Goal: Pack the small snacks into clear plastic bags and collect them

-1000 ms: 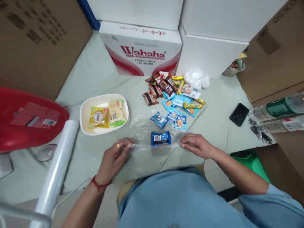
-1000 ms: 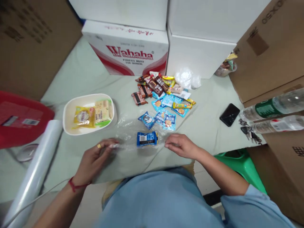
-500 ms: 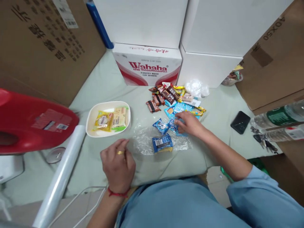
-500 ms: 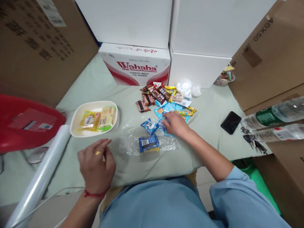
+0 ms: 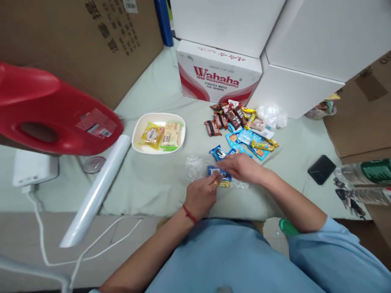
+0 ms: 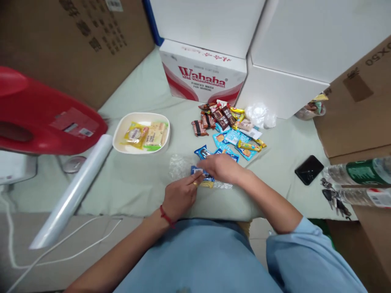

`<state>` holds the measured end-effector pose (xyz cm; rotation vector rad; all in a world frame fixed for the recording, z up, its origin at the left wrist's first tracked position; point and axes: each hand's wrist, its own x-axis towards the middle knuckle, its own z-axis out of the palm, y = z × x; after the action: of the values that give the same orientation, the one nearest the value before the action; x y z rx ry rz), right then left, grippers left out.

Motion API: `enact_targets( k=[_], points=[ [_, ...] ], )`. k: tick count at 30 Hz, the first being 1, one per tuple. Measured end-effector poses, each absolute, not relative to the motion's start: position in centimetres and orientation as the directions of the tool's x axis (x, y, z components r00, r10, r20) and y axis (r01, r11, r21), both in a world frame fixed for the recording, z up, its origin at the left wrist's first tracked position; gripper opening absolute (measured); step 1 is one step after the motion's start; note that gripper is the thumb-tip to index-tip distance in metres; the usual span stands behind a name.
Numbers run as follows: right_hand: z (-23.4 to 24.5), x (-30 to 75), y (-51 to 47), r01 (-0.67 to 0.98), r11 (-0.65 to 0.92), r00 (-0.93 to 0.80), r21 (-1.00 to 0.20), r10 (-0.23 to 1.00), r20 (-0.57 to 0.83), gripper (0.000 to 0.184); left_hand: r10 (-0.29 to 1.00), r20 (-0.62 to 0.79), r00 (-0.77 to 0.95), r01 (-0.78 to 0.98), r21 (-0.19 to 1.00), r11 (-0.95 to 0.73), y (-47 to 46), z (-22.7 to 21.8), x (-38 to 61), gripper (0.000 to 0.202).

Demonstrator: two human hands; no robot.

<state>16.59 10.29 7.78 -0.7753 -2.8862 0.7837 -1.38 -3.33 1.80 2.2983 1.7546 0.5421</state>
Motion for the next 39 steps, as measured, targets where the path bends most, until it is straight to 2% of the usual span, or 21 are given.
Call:
enact_targets(
  k=[3, 5, 7, 10, 12, 14, 17, 20, 22, 24, 28, 32, 35, 37, 39],
  points=[
    [6.6, 18.1, 7.2, 0.424, 0.841, -0.905, -0.336, 0.406, -0.127, 0.044, 0.961, 0.164, 0.222, 0.807, 0.522, -0.275, -3.3, 1.6, -2.3, 0.04],
    [5.4, 18.7, 5.7, 0.424, 0.851, -0.905, -0.309, 0.406, -0.125, 0.054, 0.947, 0.217, 0.237, 0.661, 0.679, -0.321, -3.6, 1.2, -3.5, 0.04],
    [4.3, 18.9, 4.8, 0.44, 0.839, -0.897, -0.32, 0.426, -0.117, 0.06, 0.956, 0.246, 0.16, 0.491, 0.82, -0.293, -4.1, 0.9, -4.8, 0.037],
    [3.4, 18.7, 4.0, 0.496, 0.794, -0.865, -0.352, 0.486, -0.121, 0.062, 0.957, 0.128, -0.26, 0.365, 0.931, -0.025, -4.5, 0.7, -6.7, 0.031],
    [3.2, 18.5, 3.6, 0.522, 0.764, -0.847, -0.38, 0.517, -0.124, 0.06, 0.843, 0.061, -0.534, 0.351, 0.923, 0.156, -4.2, 0.6, -7.5, 0.035],
    [3.1, 18.4, 3.4, 0.537, 0.744, -0.835, -0.397, 0.536, -0.125, 0.059, 0.779, 0.064, -0.623, 0.41, 0.876, 0.255, -3.5, 0.5, -7.6, 0.043],
    [3.2, 18.3, 3.2, 0.555, 0.741, -0.825, -0.379, 0.549, -0.133, 0.059, 0.846, 0.058, -0.53, 0.592, 0.74, 0.32, -2.6, 0.4, -7.0, 0.045],
    [3.4, 18.3, 3.3, 0.559, 0.747, -0.825, -0.36, 0.545, -0.152, 0.06, 0.904, 0.028, -0.427, 0.716, 0.621, 0.319, -2.5, 0.8, -6.2, 0.035],
    [3.5, 18.2, 3.4, 0.561, 0.747, -0.825, -0.357, 0.541, -0.165, 0.06, 0.928, 0.017, -0.373, 0.706, 0.653, 0.272, -2.8, 1.8, -5.7, 0.02],
    [3.4, 18.0, 3.5, 0.563, 0.745, -0.824, -0.358, 0.54, -0.172, 0.058, 0.947, 0.003, -0.322, 0.629, 0.748, 0.212, -3.0, 3.1, -4.8, 0.009],
    [3.0, 17.5, 3.2, 0.544, 0.714, -0.825, -0.441, 0.551, -0.126, 0.04, 0.988, 0.062, -0.143, 0.489, 0.872, 0.016, -2.8, 5.2, -1.8, 0.01],
    [3.7, 18.9, 2.6, 0.468, 0.657, -0.832, -0.592, 0.553, -0.044, 0.036, 0.987, 0.141, 0.077, 0.493, 0.855, -0.161, -2.3, 4.8, 0.7, 0.031],
    [4.8, 21.0, 2.6, 0.383, 0.613, -0.859, -0.691, 0.512, -0.022, 0.037, 0.978, 0.13, 0.164, 0.642, 0.739, -0.206, -2.3, 4.0, 1.1, 0.037],
    [5.1, 22.1, 2.8, 0.462, 0.566, -0.768, -0.683, 0.64, 0.011, 0.036, 0.975, 0.111, 0.193, 0.756, 0.617, -0.22, -2.3, 3.8, 1.1, 0.04],
    [4.7, 22.8, 3.0, 0.67, 0.484, -0.563, -0.563, 0.825, 0.04, 0.034, 0.97, 0.097, 0.221, 0.823, 0.516, -0.239, -2.4, 3.7, 1.2, 0.042]
  ],
)
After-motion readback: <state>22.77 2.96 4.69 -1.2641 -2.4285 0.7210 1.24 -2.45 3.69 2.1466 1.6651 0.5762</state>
